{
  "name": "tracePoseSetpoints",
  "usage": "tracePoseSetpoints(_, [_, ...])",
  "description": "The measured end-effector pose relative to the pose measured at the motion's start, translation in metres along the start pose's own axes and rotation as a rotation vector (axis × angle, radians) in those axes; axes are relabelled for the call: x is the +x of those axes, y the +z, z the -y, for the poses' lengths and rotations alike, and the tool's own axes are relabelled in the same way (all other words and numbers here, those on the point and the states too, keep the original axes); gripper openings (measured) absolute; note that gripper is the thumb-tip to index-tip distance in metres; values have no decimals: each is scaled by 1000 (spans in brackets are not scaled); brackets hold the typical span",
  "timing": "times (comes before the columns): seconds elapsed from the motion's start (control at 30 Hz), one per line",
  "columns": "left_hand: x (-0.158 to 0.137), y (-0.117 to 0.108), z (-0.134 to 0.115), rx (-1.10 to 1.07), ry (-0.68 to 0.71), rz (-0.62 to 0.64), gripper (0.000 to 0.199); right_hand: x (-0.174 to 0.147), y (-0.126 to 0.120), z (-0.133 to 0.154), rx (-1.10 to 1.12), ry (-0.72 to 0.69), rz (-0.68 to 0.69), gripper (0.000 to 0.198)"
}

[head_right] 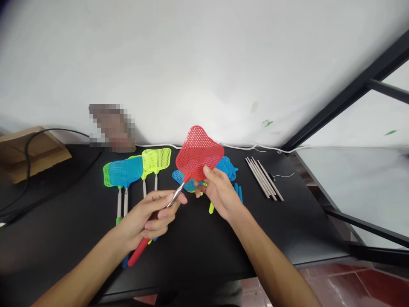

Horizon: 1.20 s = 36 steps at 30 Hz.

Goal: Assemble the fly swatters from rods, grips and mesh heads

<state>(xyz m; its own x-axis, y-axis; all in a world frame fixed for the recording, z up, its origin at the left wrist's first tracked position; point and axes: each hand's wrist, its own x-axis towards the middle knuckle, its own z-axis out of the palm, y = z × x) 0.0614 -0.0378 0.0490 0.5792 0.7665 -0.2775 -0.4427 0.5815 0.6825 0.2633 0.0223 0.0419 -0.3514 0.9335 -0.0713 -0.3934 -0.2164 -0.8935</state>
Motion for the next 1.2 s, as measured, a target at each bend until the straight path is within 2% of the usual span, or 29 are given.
tracePoseSetpoints(0.07, [2, 0, 4, -22, -19, 9, 22, -1, 2, -3, 12, -13, 10, 30])
tracePoseSetpoints(0.2, [5, 0, 9, 6, -8, 4, 22, -4, 6, -4, -33, -80, -53, 28])
tracePoseSetpoints(0.4, [6, 1, 12, 137, 62, -71, 26, -5, 8, -9, -128, -172, -119, 31])
tracePoseSetpoints(0.53, [6, 0, 15, 358, 144, -139, 33, -7, 7, -14, -235, -264, -146, 36])
tracePoseSetpoints(0.63, [7, -1, 18, 618, 261, -204, 34, -9, 7, -15, -334, -316, -184, 37])
tracePoseSetpoints(0.77, [8, 0, 19, 1001, 428, -286, 37, -11, 8, -16, -383, -326, -220, 39])
tracePoseSetpoints(0.87, [9, 2, 19, 1227, 551, -358, 31, -11, 9, -18, -384, -321, -246, 40])
tracePoseSetpoints(0.97, [9, 2, 21, 1356, 666, -406, 26, -10, 8, -20, -388, -317, -252, 40])
tracePoseSetpoints(1.2, [10, -5, 29, 1544, 807, -470, 25, -9, 7, -22, -401, -294, -247, 40])
